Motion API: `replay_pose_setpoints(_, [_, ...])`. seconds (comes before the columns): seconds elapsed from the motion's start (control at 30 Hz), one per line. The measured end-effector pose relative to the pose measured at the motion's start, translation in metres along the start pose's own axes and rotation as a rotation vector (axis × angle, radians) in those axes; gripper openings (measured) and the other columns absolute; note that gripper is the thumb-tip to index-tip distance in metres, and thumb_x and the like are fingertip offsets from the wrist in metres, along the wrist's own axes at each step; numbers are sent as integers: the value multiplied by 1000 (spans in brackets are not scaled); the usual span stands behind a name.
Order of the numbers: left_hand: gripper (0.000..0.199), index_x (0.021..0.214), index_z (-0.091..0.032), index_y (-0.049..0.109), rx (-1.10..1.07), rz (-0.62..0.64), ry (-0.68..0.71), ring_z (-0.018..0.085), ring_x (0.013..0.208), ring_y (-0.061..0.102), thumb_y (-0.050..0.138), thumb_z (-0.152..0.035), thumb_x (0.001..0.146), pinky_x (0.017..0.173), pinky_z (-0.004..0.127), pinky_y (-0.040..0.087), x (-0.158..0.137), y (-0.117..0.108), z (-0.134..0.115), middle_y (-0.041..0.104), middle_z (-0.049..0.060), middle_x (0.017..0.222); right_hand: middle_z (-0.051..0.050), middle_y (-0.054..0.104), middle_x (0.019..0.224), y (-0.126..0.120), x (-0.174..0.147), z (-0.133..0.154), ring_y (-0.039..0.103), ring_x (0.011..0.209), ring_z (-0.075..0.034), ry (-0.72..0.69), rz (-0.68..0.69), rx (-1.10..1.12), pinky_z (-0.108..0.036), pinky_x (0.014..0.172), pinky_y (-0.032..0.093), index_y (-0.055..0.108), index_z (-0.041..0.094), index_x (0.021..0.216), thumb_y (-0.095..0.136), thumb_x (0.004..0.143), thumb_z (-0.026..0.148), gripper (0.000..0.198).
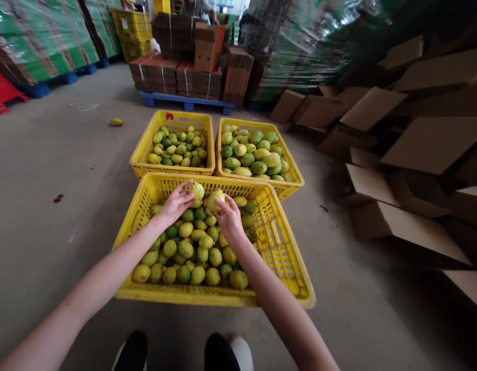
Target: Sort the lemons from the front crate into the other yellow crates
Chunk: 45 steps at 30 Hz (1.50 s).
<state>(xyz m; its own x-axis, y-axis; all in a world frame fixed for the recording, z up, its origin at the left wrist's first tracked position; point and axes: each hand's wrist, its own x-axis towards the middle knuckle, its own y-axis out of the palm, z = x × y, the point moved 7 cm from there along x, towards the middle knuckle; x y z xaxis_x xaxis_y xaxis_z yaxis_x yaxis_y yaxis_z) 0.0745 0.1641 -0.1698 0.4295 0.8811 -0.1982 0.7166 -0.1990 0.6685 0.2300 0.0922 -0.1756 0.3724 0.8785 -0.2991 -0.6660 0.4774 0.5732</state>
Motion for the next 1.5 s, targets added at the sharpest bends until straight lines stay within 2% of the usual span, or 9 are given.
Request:
replay_pose_setpoints(0.2, [21, 99, -15, 65, -101, -67, -141, 14, 81, 70, 57, -4, 83, 80, 27, 58, -4, 1, 8, 73, 5, 91, 2, 70, 76, -3, 5, -4, 64, 67, -16, 96, -15, 90, -26, 55, 52, 67, 23, 85, 80, 57, 31, 32])
replay_pose_setpoints(0.37, [32, 116, -10, 65, -116, -10, -271, 17, 75, 69, 49, -27, 94, 66, 27, 57, -10, 10, 12, 72, 11, 91, -4, 73, 79, 4, 7, -7, 66, 67, -21, 177, 106, 84, -33, 56, 53, 65, 22, 85, 65, 70, 44, 27])
replay_pose_setpoints(0.5, [28, 104, -11, 69, -79, 77, -220, 11, 55, 59, 59, -31, 88, 47, 21, 46, -11, 17, 7, 69, 7, 84, -5, 71, 76, 9, 3, -7, 63, 58, -18, 192, 187, 64, -28, 47, 46, 66, 18, 90, 63, 75, 52, 37])
replay_pose_setpoints(0.7, [35, 71, -11, 68, 90, 191, -136, 16, 51, 61, 56, -41, 84, 44, 24, 40, -10, 22, 6, 66, 6, 71, -2, 65, 66, 13, -3, -6, 59, 52, -16, 159, 225, 5, -25, 41, 37, 65, 18, 73, 65, 74, 55, 38])
replay_pose_setpoints(0.87, [37, 68, -11, 69, 281, 246, -50, 14, 48, 59, 54, -40, 84, 44, 25, 37, -8, 23, 9, 64, 5, 65, -1, 64, 66, 16, -6, 0, 59, 55, -16, 88, 238, -36, -26, 42, 38, 64, 19, 67, 69, 68, 45, 27])
replay_pose_setpoints(1.03, [35, 71, -11, 70, 283, 241, -55, 15, 51, 59, 50, -37, 84, 46, 26, 37, -8, 20, 10, 65, 6, 65, -2, 64, 66, 17, -7, 0, 59, 55, -17, 96, 235, -24, -26, 42, 38, 65, 19, 66, 66, 71, 46, 27])
replay_pose_setpoints(1.3, [29, 99, -10, 68, 76, 144, -256, 17, 62, 66, 56, -33, 87, 50, 23, 48, -4, 12, 20, 71, 11, 84, -3, 64, 72, 6, -1, -1, 59, 59, -16, 155, 174, 117, -26, 46, 42, 65, 20, 78, 63, 78, 57, 37])
replay_pose_setpoints(1.4, [15, 93, -15, 67, 292, 185, -353, 14, 52, 64, 66, -27, 84, 44, 20, 46, -8, 4, 40, 71, 7, 80, -3, 67, 78, -4, 4, -1, 61, 64, -17, 153, 121, 185, -27, 49, 44, 65, 21, 84, 64, 78, 56, 36])
replay_pose_setpoints(1.5, [12, 78, -17, 67, 586, 350, -545, 14, 36, 56, 77, -22, 74, 33, 21, 38, -33, -4, 80, 63, 0, 60, -2, 67, 77, -19, 11, -3, 62, 64, -18, 166, 24, 232, -27, 49, 45, 62, 22, 85, 67, 75, 49, 29])
